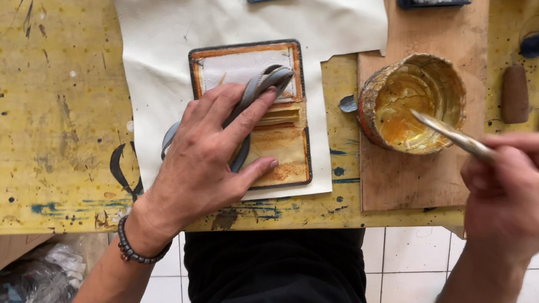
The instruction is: The person prepares a liquid adhesive by pouring a clear liquid from a bottle into a small container and stirring it with a brush. They then apply the adhesive to the interior edges and surfaces of a small zippered pouch using the brush.
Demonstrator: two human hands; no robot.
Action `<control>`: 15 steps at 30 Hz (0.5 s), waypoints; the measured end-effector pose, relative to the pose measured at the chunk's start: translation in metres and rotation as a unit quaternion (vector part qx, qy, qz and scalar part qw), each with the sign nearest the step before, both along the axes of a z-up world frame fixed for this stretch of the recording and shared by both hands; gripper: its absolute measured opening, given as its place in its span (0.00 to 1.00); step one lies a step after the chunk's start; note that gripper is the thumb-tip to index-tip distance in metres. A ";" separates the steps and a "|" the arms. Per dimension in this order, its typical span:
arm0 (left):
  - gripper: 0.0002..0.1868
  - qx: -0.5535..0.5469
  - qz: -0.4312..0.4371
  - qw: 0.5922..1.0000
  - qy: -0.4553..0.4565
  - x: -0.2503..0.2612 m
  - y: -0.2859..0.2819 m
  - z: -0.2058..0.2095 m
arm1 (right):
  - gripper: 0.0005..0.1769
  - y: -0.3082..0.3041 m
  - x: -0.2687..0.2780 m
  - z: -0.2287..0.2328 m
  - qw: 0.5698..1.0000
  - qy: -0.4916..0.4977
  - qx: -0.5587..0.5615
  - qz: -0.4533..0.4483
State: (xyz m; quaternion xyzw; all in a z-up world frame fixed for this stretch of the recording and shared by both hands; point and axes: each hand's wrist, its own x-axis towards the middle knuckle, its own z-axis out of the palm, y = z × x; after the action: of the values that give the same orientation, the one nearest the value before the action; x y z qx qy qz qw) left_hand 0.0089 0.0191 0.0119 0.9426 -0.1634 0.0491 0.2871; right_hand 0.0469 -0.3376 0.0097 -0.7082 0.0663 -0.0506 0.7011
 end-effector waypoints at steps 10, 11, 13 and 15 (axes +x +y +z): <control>0.40 -0.003 -0.063 0.998 0.024 0.006 0.015 0.007 | 0.07 0.008 -0.008 0.005 0.992 0.033 0.022 -0.119; 0.40 -0.004 -0.060 0.998 0.027 0.003 0.015 0.004 | 0.07 0.013 -0.019 0.006 0.992 0.037 0.021 -0.116; 0.41 0.021 -0.058 0.998 0.005 0.004 0.017 0.000 | 0.11 0.024 -0.031 0.009 0.998 0.008 -0.011 0.069; 0.41 0.040 -0.033 0.999 -0.008 0.002 0.018 0.001 | 0.11 0.045 -0.034 0.011 0.992 0.003 -0.021 0.127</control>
State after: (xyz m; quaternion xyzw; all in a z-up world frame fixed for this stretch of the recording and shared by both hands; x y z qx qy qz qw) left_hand 0.0108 0.0375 0.0125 0.9471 -0.1981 0.0402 0.2491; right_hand 0.0132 -0.2924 0.0211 -0.7256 -0.0233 0.0394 0.6866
